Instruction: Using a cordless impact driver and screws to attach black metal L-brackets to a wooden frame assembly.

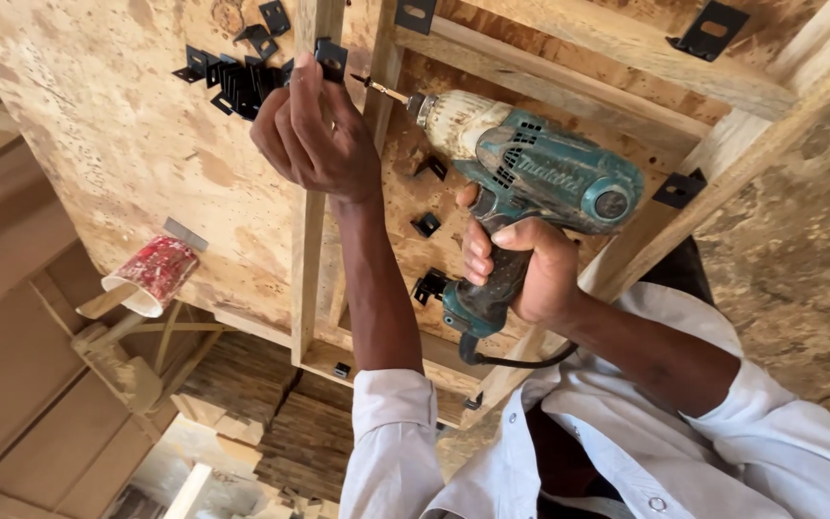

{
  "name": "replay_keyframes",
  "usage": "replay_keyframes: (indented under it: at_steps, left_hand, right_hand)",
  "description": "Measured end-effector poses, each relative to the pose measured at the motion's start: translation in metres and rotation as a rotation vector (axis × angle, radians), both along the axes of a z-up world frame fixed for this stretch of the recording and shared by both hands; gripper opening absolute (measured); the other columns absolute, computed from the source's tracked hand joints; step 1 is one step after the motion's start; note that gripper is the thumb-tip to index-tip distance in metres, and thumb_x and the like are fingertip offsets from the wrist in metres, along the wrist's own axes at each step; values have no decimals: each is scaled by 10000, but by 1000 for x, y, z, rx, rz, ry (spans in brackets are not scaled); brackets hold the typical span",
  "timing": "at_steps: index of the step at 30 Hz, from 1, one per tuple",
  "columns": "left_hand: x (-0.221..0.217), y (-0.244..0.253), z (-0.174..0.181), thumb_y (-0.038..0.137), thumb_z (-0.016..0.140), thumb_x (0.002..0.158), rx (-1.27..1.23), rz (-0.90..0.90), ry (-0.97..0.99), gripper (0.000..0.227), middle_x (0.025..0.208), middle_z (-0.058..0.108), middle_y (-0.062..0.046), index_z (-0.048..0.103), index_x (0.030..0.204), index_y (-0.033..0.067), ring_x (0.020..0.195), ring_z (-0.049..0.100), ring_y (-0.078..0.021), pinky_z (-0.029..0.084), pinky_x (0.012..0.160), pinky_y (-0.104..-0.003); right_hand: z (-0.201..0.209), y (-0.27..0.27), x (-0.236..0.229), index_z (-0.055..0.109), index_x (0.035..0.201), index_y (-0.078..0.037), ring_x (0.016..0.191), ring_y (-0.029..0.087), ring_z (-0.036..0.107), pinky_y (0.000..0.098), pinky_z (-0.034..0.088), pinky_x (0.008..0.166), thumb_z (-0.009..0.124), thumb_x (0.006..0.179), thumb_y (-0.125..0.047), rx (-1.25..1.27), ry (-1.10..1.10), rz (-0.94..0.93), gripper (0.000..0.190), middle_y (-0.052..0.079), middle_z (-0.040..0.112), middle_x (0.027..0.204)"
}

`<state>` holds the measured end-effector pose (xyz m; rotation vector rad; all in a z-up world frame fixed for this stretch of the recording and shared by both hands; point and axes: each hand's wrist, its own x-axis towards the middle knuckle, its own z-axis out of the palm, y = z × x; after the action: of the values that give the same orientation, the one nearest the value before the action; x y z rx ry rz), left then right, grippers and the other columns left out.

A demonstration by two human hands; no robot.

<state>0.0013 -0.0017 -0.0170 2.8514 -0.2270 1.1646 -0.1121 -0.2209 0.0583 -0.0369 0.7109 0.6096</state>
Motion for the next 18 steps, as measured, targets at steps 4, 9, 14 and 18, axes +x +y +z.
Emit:
replay_keyframes:
  at_steps: [4, 9, 14, 18]
  left_hand:
    - [-2, 13, -17, 129, 783, 947, 41, 18, 29, 207, 870, 698, 28, 676, 1118, 84, 906, 635, -143, 550, 799, -309]
    - [-2, 17, -18, 193, 785, 915, 95, 41, -91, 264, 925, 717, -2, 669, 1126, 86, 932, 610, -142, 542, 792, -287]
    - [0, -1, -3, 86, 816, 914, 117, 53, -68, 307, 942, 738, 33, 656, 1175, 65, 944, 601, -132, 523, 785, -285]
    - [1, -5, 0, 24, 830, 884, 122, 43, -60, 339, 995, 759, 27, 671, 1183, 49, 932, 583, -114, 521, 759, -275]
  right_hand:
    - [-4, -1, 5, 535, 1312, 29, 740, 181, 532, 334, 481, 704, 616, 833, -164, 53, 13, -22, 523, 85, 562, 833]
    - [-10, -2, 6, 546, 1301, 50, 721, 186, 536, 344, 489, 692, 608, 809, -157, 95, 24, 19, 537, 90, 566, 826]
    - [-17, -3, 5, 531, 1319, 68, 735, 188, 535, 344, 487, 700, 609, 833, -157, 111, 20, -5, 541, 98, 567, 835]
    - [-20, -3, 2, 513, 1338, 68, 748, 188, 537, 345, 484, 710, 608, 848, -156, 115, 25, -19, 547, 99, 570, 847]
